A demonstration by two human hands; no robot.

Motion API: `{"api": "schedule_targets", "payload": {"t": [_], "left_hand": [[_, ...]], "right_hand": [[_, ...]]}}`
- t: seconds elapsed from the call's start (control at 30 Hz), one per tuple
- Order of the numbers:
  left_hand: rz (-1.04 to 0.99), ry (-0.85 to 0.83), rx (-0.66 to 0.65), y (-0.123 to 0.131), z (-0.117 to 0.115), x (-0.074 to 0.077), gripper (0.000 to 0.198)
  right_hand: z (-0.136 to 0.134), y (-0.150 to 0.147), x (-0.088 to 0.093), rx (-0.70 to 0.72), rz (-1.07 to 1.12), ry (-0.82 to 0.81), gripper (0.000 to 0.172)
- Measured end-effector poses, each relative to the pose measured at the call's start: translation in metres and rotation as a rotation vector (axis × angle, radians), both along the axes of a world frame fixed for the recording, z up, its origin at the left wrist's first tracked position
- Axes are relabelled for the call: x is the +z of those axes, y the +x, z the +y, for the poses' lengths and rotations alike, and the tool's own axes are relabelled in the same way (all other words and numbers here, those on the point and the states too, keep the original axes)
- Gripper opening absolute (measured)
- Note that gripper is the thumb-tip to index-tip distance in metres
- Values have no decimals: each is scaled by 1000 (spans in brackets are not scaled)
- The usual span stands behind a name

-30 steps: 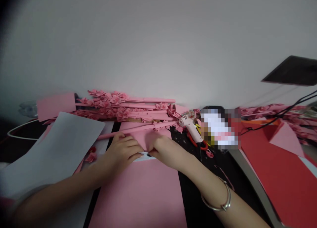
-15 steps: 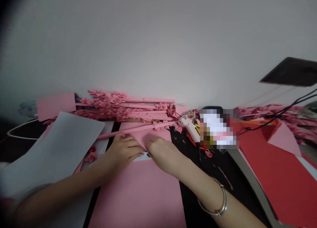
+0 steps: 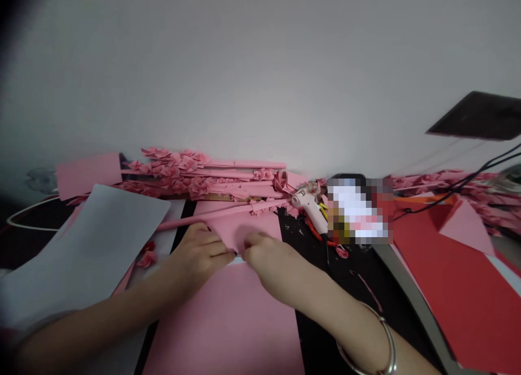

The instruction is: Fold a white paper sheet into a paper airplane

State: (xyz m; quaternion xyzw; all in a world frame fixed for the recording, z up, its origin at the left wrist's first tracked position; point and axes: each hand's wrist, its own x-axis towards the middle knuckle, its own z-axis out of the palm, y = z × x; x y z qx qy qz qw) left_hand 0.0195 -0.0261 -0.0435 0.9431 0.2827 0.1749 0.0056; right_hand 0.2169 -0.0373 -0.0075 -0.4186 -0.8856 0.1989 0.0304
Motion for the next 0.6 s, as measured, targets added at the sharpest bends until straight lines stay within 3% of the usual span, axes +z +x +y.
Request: {"api": "schedule_targets", "payload": {"t": [0.13,0.37,0.6], "left_hand": [[94,17,31,0,-11,7,27],[202,-194,71,-2,-29,4,35],[182,-231,124,-4,-35,1,52]], "right_hand": [[-12,-7,-7,-27,-26,102,36],[-31,-6,-20,26,-106,236,44],[-33,-1,-24,-10,-63,207,51]]}}
